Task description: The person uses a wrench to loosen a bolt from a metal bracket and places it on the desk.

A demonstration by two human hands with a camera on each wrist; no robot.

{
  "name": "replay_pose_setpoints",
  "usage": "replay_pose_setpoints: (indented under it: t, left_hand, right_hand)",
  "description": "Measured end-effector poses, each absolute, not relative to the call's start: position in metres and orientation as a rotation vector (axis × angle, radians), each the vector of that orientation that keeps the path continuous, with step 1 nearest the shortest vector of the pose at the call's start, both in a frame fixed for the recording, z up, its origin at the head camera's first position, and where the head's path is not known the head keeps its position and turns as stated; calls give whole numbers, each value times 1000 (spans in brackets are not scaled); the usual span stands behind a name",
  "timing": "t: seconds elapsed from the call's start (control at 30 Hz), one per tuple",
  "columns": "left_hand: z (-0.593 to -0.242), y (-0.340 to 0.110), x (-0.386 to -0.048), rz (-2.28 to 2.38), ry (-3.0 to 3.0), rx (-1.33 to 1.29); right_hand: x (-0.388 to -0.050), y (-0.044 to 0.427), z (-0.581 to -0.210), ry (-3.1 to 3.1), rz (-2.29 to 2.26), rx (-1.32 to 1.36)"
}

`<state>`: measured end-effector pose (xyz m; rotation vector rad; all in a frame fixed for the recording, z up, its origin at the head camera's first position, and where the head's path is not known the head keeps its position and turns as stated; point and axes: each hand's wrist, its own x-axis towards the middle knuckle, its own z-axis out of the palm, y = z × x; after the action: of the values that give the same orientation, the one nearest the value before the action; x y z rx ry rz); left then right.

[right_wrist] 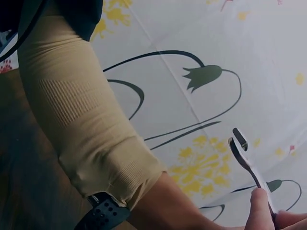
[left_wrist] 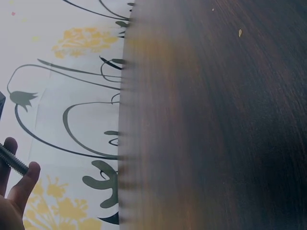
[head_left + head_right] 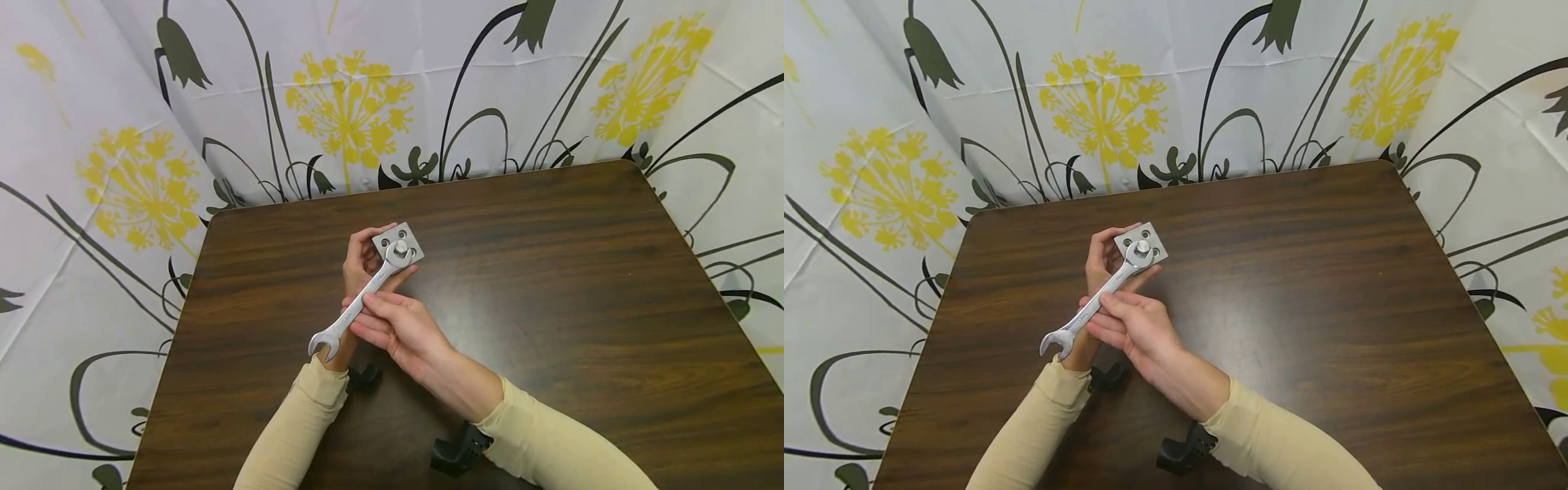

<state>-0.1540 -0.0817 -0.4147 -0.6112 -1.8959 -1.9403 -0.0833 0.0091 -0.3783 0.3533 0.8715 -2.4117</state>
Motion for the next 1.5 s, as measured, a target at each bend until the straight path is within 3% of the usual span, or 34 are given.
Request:
replay_pose_setpoints:
  t: [1.03,1.23,1.5]
  left_hand:
    - [-423,-89,-162,-1951,-1877,-688]
    - [-441,-97,-171,-1937,-1859,-695]
    - [-422,-90,-159,-1938,-1916,-679]
  right_hand:
    - [-96,58,-397,1447,-2104,104]
    - [-107,86,-398,1804,-1870,-51]
    - [-130,120,-389,2418,-1462,-378]
